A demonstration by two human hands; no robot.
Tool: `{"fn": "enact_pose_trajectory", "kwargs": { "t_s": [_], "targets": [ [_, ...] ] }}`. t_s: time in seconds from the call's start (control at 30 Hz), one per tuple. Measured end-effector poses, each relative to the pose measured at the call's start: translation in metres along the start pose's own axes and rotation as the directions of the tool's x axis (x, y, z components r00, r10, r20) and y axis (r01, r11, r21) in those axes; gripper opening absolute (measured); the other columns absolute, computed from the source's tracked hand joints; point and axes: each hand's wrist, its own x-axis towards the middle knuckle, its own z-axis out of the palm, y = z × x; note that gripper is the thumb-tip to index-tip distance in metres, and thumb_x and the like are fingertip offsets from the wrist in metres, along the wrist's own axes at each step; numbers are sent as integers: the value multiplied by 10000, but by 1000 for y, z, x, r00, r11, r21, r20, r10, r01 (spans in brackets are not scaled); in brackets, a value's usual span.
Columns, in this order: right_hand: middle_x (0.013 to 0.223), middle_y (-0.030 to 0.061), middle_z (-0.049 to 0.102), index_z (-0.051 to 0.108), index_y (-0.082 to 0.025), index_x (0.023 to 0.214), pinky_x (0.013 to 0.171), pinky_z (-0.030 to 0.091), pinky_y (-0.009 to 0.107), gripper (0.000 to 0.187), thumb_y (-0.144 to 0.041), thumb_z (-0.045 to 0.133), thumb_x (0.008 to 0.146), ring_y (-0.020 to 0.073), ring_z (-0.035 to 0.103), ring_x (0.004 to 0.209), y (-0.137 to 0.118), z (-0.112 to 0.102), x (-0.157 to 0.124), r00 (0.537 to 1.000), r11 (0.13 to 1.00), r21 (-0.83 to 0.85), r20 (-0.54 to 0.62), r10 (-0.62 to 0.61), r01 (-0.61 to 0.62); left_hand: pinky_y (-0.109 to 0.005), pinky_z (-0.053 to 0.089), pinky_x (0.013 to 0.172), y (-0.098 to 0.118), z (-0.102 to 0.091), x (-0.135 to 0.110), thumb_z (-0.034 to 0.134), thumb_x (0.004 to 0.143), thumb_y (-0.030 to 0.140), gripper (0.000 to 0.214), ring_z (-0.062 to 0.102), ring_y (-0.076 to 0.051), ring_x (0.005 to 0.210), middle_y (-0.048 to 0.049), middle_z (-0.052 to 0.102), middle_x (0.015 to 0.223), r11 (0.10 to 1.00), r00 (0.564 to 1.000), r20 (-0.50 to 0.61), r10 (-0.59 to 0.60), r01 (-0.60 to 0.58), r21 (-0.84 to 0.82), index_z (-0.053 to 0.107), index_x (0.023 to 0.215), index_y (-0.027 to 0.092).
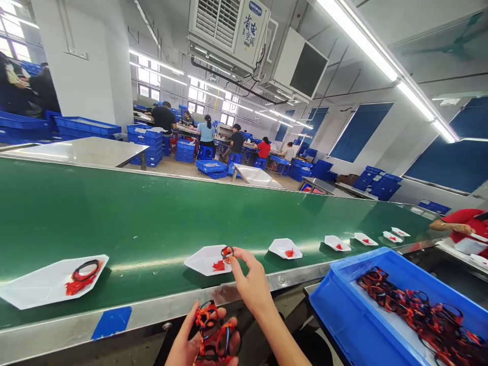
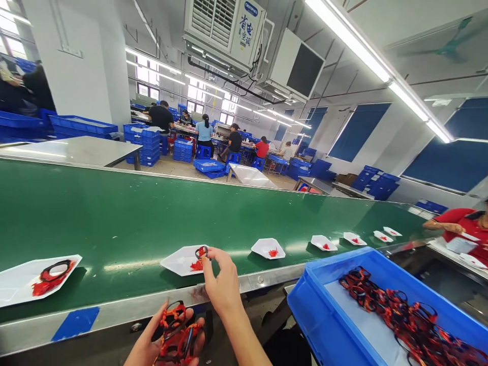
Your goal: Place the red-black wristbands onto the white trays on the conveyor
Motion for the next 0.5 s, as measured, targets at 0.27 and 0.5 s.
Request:
{"fn": "enact_pose_trajectory", "kwargs": {
  "t_s": [0.27, 0.5],
  "targets": [
    [947, 35, 657, 617, -232, 979, 718, 481, 250, 185, -199, 492, 846, 157, 614, 821, -14, -20, -49, 981, 984, -165, 191, -30, 63, -477, 480, 838, -10, -19, 14, 666, 745, 313, 756, 635, -321, 982, -163, 626, 1169, 995, 995, 14, 102, -102, -1, 306, 1400, 202],
    [1040, 47, 635, 651, -245, 1040, 746, 493, 218, 291, -120, 516, 815, 140, 623, 809, -8, -21, -69, 949, 982, -146, 308, -72, 121, -464, 419, 944, -25, -12, 17, 658, 749, 321, 516, 605, -309, 1045, -141, 677, 1066, 987, 982, 98, 161, -161, -1, 546, 1230, 168]
  ]
}}
